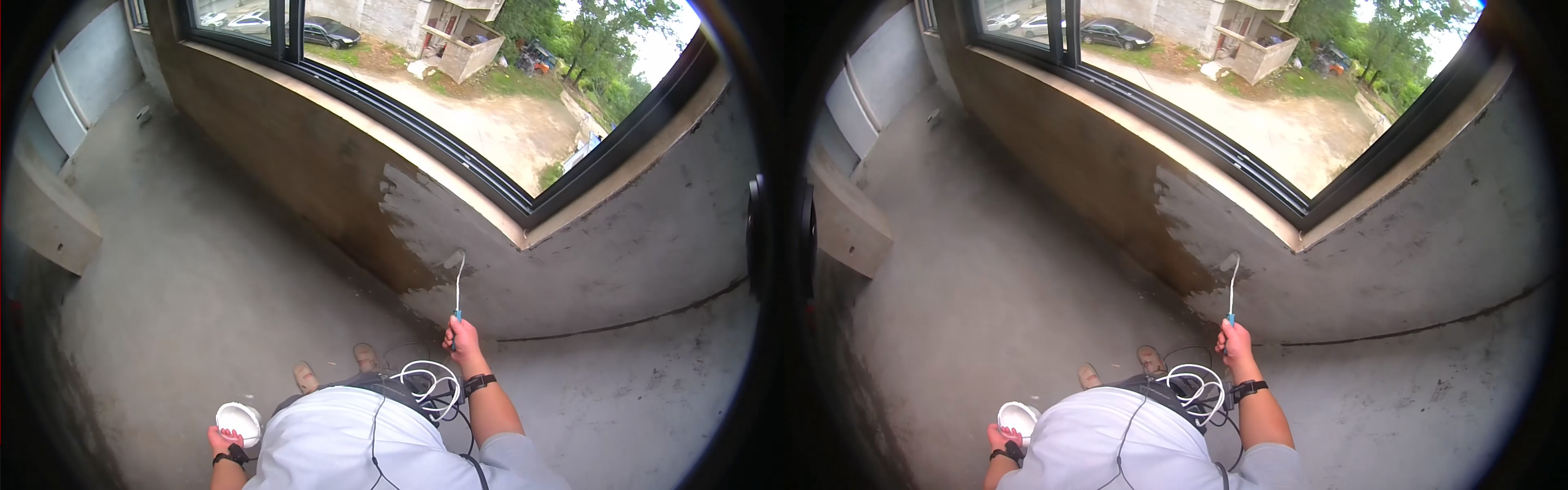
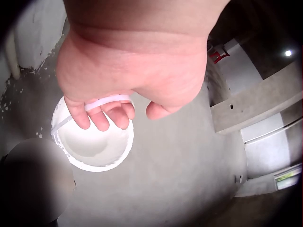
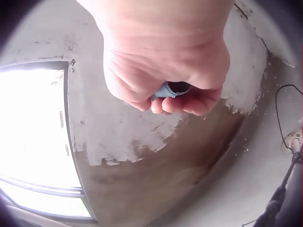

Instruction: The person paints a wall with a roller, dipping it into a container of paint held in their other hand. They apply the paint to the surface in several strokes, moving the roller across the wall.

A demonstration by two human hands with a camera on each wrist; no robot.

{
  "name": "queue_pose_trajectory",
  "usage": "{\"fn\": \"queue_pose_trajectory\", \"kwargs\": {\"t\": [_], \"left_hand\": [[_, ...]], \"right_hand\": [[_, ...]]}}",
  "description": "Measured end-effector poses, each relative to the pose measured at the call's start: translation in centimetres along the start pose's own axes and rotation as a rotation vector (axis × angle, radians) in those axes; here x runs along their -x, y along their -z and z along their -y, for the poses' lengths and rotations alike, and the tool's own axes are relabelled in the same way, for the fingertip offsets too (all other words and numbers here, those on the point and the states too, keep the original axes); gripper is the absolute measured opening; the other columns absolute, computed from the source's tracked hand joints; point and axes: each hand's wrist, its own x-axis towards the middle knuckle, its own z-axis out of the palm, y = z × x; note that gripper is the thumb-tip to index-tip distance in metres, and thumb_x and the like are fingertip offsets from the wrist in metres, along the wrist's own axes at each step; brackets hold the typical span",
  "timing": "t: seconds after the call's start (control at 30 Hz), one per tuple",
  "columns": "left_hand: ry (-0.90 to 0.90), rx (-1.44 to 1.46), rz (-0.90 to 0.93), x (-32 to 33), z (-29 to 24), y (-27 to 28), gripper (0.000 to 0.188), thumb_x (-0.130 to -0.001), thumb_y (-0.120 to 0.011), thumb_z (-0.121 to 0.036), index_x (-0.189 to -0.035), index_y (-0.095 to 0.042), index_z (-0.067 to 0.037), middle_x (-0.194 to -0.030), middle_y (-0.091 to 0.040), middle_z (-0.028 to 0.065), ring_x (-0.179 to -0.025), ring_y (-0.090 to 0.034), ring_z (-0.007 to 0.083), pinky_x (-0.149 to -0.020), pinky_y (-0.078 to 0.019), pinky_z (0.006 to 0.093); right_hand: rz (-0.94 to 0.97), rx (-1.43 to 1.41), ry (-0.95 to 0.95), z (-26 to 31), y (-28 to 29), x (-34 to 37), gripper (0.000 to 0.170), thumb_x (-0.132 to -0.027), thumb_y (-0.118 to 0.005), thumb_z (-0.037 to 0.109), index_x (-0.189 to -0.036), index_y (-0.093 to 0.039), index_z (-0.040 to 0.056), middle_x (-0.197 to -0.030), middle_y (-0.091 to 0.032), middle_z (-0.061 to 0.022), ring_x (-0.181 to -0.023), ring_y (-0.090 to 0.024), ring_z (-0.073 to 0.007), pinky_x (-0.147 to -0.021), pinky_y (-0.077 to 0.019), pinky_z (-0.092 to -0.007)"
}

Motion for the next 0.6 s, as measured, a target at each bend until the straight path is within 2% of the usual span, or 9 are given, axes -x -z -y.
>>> {"fn": "queue_pose_trajectory", "kwargs": {"t": [0.27,0.6], "left_hand": [[-0.006,-0.019,0.060,-0.2,0.7,1.3,0.024,-0.075,-0.052,-0.040,-0.084,-0.041,-0.020,-0.091,-0.044,-0.0053,-0.095,-0.043,0.0159,-0.084,-0.0354,0.0405],[-0.014,0.089,-0.028,0.5,2.4,3.8,0.026,-0.072,-0.053,-0.040,-0.084,-0.042,-0.020,-0.088,-0.044,-0.0053,-0.089,-0.044,0.0159,-0.082,-0.0367,0.0387]], "right_hand": [[-0.003,-0.007,0.045,0.5,-1.7,-1.2,0.023,-0.095,-0.058,0.027,-0.080,-0.049,0.0117,-0.055,-0.044,0.0002,-0.044,-0.040,-0.0116,-0.044,-0.0341,-0.0274],[0.071,0.138,0.037,3.4,-8.4,-4.8,0.026,-0.096,-0.058,0.030,-0.078,-0.050,0.0117,-0.056,-0.045,0.0016,-0.043,-0.040,-0.0103,-0.041,-0.0322,-0.0260]]}}
